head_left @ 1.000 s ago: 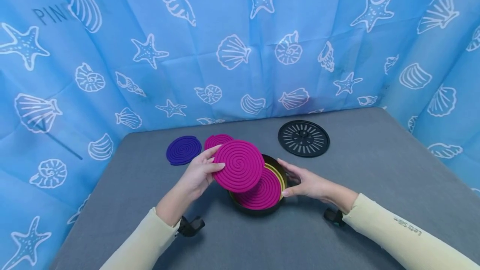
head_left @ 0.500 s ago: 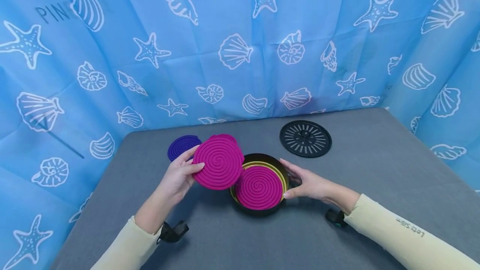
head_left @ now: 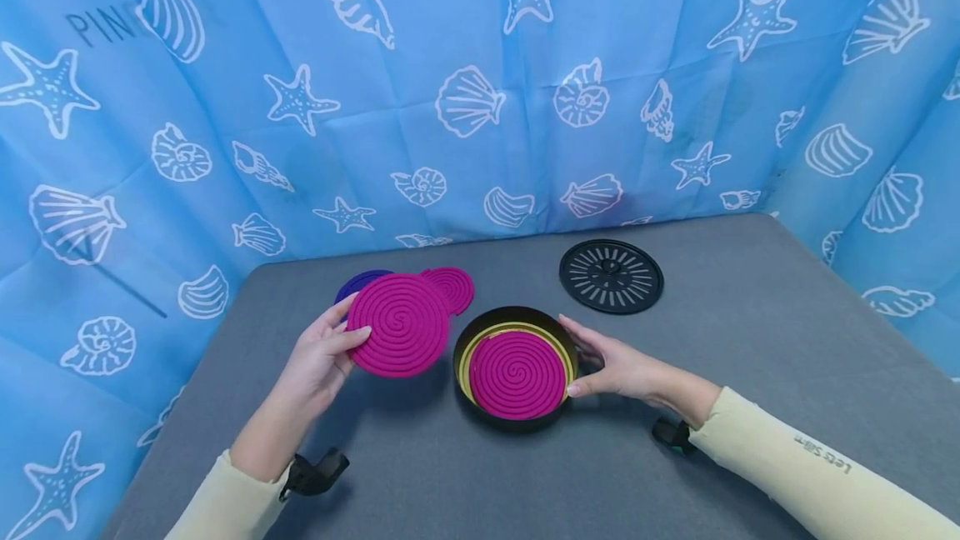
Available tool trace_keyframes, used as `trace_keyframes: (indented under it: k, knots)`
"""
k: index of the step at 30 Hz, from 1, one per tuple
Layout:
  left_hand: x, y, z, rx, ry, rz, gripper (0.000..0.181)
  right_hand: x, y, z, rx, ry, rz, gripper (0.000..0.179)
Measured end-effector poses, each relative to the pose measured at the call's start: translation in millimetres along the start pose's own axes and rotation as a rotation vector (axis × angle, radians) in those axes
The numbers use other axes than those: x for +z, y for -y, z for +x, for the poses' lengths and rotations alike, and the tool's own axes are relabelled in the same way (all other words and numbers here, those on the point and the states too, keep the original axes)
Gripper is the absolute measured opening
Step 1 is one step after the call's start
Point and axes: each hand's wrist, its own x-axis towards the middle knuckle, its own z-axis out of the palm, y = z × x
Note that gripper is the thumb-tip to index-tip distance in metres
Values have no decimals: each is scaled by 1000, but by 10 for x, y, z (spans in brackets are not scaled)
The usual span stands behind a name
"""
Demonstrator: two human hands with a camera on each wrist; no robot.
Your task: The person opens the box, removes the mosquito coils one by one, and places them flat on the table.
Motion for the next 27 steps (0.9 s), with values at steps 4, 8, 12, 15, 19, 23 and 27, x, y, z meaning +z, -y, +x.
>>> trace_keyframes:
  k: [4, 8, 12, 15, 19, 23, 27]
  knots:
    - [-88, -38, -40, 1, -25, -11, 69, 1, 0, 4, -7, 5, -4, 97]
    - [-177, -85, -77, 15, -42, -23, 69, 0, 1, 6, -5, 4, -13, 96]
    - [-268, -129, -104, 28, -43, -68, 68, -3, -2, 4, -2, 3, -20, 95]
    - [-324, -152, -115, 46, -28, -105, 68, -4, 1, 0, -2, 0, -27, 95]
    - [-393, -172, -131, 79, -17, -119, 68, 2, 10, -1, -1, -5, -30, 95]
    - [-467, -199, -151, 95, -26, -114, 70, 10, 20, 3, 5, -8, -26, 95]
    - [-535, -231, -164, 97, -49, -127, 72, 18, 27, 4, 12, -11, -25, 95]
